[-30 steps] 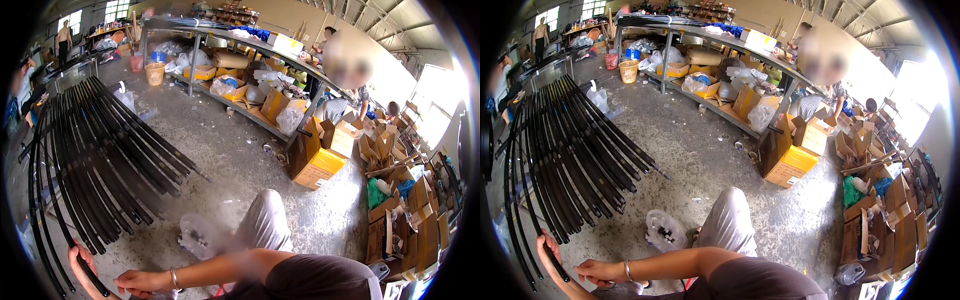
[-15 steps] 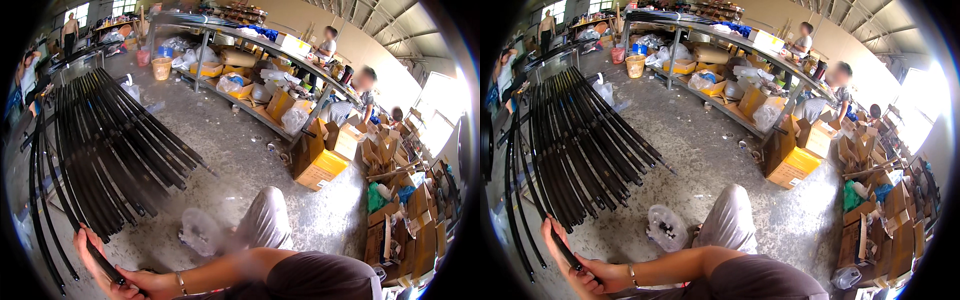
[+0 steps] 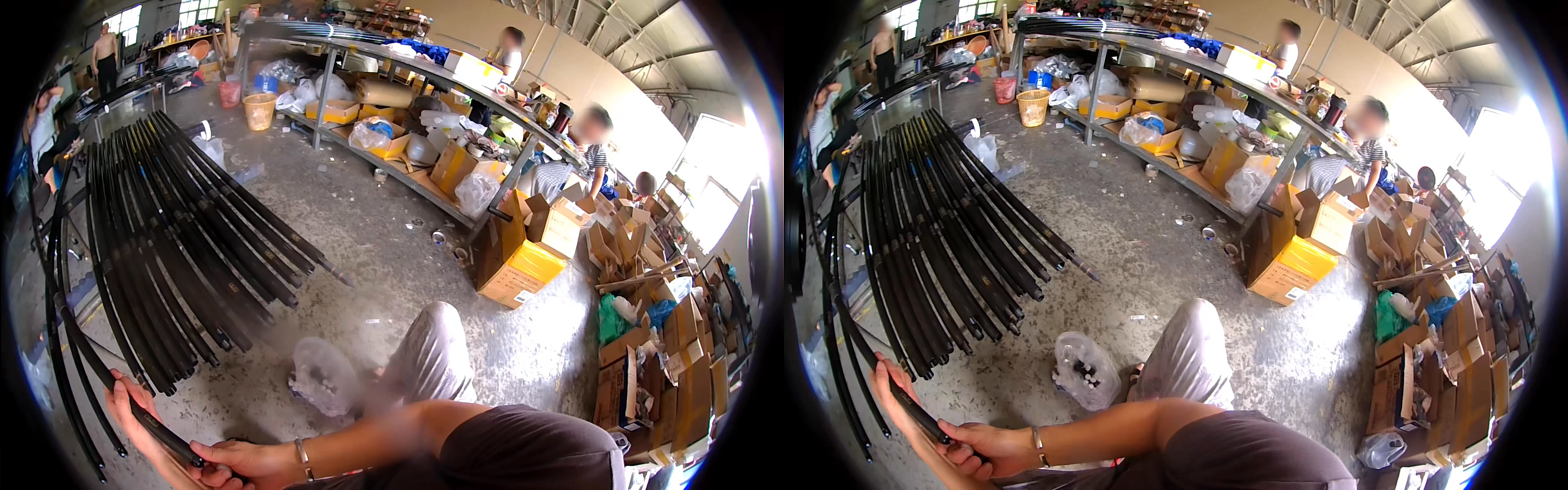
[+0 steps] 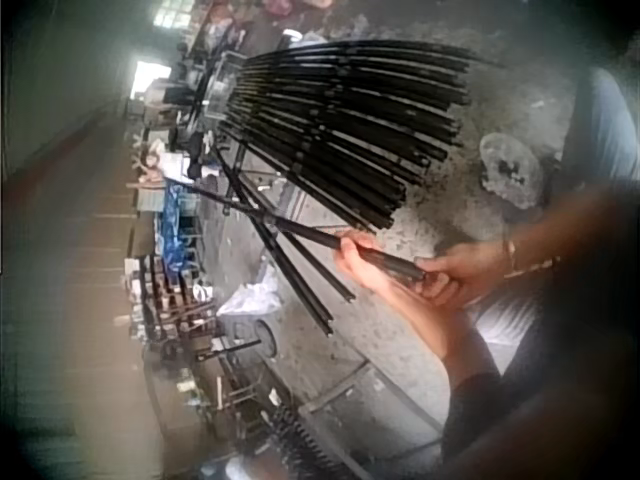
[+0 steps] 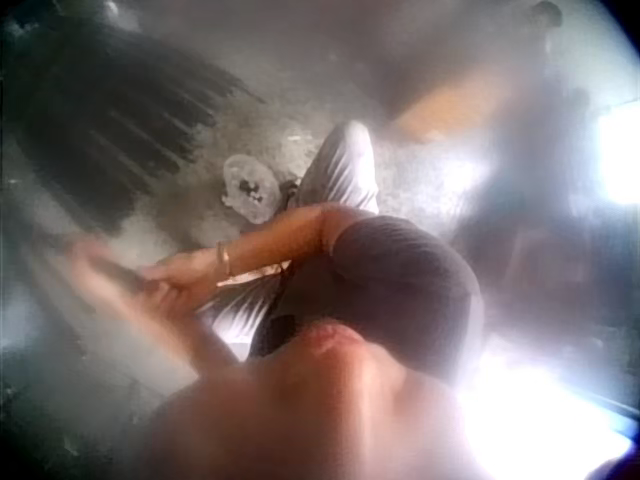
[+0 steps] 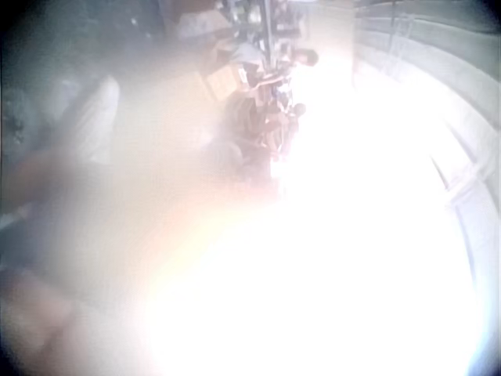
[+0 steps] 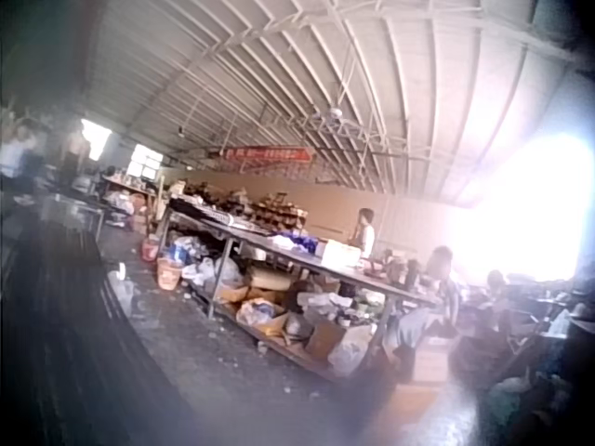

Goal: The person sits on the floor and repeatedly picks up long black poles, attaches small black caps to the ends, and places them back on a metal rack. The process is repetitive and involves handling the poles one at a time.

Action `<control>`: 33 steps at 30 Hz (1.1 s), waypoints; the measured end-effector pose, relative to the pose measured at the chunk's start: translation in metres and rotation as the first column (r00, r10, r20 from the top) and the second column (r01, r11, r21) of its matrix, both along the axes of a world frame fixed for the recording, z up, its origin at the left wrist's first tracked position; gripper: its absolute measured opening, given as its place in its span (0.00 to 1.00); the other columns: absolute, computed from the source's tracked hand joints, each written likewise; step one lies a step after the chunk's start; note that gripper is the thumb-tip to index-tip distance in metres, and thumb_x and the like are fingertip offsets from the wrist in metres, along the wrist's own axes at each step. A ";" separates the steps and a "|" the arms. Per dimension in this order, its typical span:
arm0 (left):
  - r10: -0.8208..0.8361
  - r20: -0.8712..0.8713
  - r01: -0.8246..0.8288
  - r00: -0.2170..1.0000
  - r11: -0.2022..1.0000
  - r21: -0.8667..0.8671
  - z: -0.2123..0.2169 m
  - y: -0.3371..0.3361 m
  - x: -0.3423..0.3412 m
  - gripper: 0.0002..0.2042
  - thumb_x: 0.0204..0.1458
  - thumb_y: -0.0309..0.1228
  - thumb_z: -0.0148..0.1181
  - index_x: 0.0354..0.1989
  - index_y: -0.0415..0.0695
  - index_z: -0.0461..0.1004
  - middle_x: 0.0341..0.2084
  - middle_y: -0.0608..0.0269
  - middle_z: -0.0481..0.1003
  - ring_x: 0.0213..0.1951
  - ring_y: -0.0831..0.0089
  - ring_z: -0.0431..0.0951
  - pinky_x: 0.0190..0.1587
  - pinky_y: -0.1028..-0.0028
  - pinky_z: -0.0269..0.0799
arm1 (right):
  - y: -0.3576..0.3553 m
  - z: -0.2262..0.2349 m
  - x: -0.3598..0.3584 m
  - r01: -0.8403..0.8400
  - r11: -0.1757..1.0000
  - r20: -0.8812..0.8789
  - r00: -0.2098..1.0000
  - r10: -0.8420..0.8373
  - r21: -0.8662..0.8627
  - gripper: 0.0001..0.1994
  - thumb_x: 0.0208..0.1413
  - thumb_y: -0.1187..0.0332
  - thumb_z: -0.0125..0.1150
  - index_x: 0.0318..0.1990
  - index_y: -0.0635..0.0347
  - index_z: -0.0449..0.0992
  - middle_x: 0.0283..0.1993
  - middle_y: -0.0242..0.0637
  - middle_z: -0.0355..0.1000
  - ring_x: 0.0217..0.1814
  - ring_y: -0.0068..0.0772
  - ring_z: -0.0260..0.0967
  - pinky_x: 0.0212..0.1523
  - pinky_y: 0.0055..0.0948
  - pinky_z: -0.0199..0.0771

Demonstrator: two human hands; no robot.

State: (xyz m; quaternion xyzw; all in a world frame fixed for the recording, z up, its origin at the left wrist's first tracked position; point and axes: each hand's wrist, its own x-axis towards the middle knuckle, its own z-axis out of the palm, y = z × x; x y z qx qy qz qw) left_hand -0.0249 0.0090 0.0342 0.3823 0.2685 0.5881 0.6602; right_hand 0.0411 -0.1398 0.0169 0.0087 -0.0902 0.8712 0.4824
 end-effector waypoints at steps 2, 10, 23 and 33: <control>0.042 -0.001 -0.042 0.999 0.999 0.000 0.001 0.001 -0.003 0.18 0.55 0.33 0.55 0.50 0.35 0.63 0.20 0.71 0.62 0.20 0.86 0.55 0.24 0.85 0.50 | 0.006 -0.001 0.008 0.006 1.000 0.167 0.986 -0.005 -0.006 0.22 0.57 0.40 0.44 0.33 0.51 0.65 0.18 0.17 0.47 0.17 0.15 0.42 0.16 0.17 0.41; 0.220 -0.073 -0.219 0.973 0.976 0.015 -0.004 0.009 -0.009 0.14 0.55 0.30 0.52 0.47 0.36 0.64 0.22 0.71 0.62 0.22 0.87 0.58 0.24 0.85 0.54 | 0.015 0.009 0.029 0.081 0.996 0.491 0.867 -0.084 0.028 0.26 0.55 0.37 0.44 0.29 0.54 0.62 0.15 0.19 0.46 0.13 0.15 0.42 0.12 0.19 0.42; 0.335 -0.269 -0.291 0.903 0.937 0.192 -0.022 0.021 -0.015 0.08 0.54 0.31 0.50 0.38 0.40 0.66 0.17 0.72 0.59 0.19 0.84 0.57 0.23 0.82 0.51 | 0.017 0.005 0.041 0.182 0.982 0.765 0.624 -0.161 0.058 0.22 0.56 0.44 0.53 0.31 0.56 0.64 0.17 0.21 0.50 0.16 0.16 0.47 0.15 0.20 0.46; 0.348 -0.273 -0.291 0.897 0.929 0.229 -0.019 0.018 -0.008 0.09 0.54 0.30 0.49 0.40 0.39 0.65 0.18 0.71 0.60 0.19 0.84 0.57 0.23 0.82 0.52 | 0.012 0.005 0.036 0.102 0.980 0.447 0.895 -0.015 -0.172 0.24 0.57 0.39 0.45 0.32 0.54 0.63 0.18 0.20 0.45 0.16 0.15 0.42 0.15 0.18 0.40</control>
